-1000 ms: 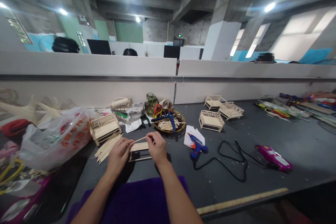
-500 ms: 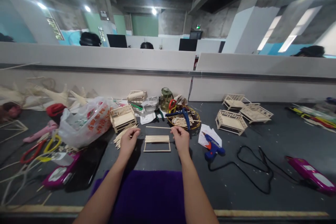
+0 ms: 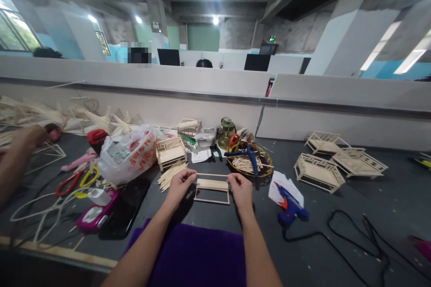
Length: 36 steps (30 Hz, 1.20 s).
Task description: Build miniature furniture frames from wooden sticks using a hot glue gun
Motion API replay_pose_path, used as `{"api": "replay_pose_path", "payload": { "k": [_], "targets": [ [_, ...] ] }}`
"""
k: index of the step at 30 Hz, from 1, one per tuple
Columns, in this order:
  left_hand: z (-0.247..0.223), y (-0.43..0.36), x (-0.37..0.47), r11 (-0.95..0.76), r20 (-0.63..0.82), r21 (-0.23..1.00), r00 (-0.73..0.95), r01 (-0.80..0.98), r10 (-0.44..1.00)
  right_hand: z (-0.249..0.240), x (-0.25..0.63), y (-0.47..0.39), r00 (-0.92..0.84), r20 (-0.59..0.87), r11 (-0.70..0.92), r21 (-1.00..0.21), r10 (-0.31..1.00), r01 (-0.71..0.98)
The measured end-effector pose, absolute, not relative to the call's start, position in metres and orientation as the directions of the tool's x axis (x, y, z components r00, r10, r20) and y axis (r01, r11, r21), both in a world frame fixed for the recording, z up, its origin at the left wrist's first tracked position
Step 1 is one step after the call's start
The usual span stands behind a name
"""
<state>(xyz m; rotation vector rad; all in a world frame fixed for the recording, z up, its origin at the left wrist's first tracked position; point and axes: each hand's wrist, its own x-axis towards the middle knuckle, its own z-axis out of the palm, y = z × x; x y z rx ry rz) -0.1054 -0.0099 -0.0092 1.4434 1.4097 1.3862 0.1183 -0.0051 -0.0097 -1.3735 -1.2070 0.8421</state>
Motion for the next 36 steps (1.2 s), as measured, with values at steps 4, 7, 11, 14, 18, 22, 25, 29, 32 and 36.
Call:
{"api": "replay_pose_path", "payload": {
  "k": [4, 7, 11, 14, 18, 22, 25, 29, 32, 36],
  "targets": [
    [-0.008, -0.011, -0.100, -0.188, 0.224, 0.956, -0.146, 0.226, 0.964, -0.016, 0.117, -0.003, 0.212, 0.152, 0.106, -0.971, 0.965, 0.212],
    [-0.008, -0.012, -0.097, -0.181, 0.210, 0.966, -0.150, 0.187, 0.966, -0.019, 0.116, -0.003, 0.216, 0.163, 0.121, -0.973, 0.963, 0.195],
    [-0.007, -0.012, -0.097, -0.174, 0.202, 0.972, -0.186, 0.157, 0.962, -0.017, 0.112, -0.005, 0.213, 0.186, 0.142, -0.968, 0.959, 0.205],
    [-0.008, -0.012, -0.098, -0.176, 0.208, 0.972, -0.216, 0.156, 0.954, -0.013, 0.108, -0.007, 0.207, 0.223, 0.169, -0.954, 0.953, 0.249],
    [-0.010, -0.012, -0.098, -0.185, 0.217, 0.971, -0.234, 0.152, 0.948, -0.009, 0.106, -0.010, 0.198, 0.266, 0.193, -0.925, 0.943, 0.327],
    [-0.010, -0.013, -0.098, -0.187, 0.218, 0.970, -0.217, 0.155, 0.951, -0.007, 0.106, -0.012, 0.201, 0.284, 0.201, -0.914, 0.937, 0.353],
    [-0.010, -0.013, -0.098, -0.193, 0.228, 0.964, -0.190, 0.182, 0.955, -0.008, 0.106, -0.012, 0.203, 0.286, 0.203, -0.914, 0.936, 0.351],
    [-0.010, -0.012, -0.098, -0.214, 0.249, 0.958, -0.181, 0.193, 0.951, -0.010, 0.106, -0.011, 0.210, 0.282, 0.201, -0.919, 0.936, 0.338],
    [-0.011, -0.011, -0.097, -0.221, 0.254, 0.956, -0.170, 0.193, 0.952, -0.011, 0.106, -0.010, 0.236, 0.282, 0.199, -0.926, 0.930, 0.321],
    [-0.010, -0.012, -0.096, -0.226, 0.256, 0.956, -0.158, 0.188, 0.954, -0.011, 0.106, -0.008, 0.271, 0.270, 0.212, -0.951, 0.924, 0.224]
  ]
}}
